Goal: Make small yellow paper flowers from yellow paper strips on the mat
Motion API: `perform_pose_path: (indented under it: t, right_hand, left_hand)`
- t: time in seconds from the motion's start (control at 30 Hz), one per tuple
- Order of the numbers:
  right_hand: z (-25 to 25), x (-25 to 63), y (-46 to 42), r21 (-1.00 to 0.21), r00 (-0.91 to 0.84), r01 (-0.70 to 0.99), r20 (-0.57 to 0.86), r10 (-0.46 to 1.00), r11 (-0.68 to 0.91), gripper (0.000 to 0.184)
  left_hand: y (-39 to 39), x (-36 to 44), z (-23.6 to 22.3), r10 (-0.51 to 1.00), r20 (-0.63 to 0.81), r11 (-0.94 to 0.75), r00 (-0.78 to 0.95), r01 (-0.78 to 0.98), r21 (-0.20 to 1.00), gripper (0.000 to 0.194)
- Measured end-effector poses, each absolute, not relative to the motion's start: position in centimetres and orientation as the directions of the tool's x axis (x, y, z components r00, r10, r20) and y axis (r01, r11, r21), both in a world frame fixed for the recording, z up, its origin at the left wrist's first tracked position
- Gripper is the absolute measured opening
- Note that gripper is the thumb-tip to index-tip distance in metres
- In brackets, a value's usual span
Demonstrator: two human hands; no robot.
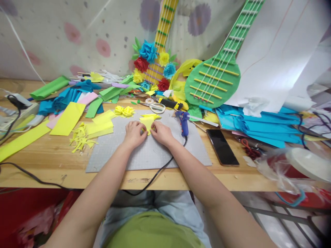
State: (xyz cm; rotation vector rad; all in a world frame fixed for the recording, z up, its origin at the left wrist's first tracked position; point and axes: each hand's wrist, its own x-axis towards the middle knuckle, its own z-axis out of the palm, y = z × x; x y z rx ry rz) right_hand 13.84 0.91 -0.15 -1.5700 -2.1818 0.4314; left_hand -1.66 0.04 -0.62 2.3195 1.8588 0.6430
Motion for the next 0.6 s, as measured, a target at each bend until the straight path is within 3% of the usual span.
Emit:
perform_pose_path:
  t: [0.6]
  right_hand:
    - [0.17,13.54,1.11,-0.427,-0.258,0.861,0.103,0.961,0.277,0.012]
  left_hand:
    - [-0.53,-1.62,-0.71,0.97,0.205,-0.194,0.132,0.926,0.323,0.029]
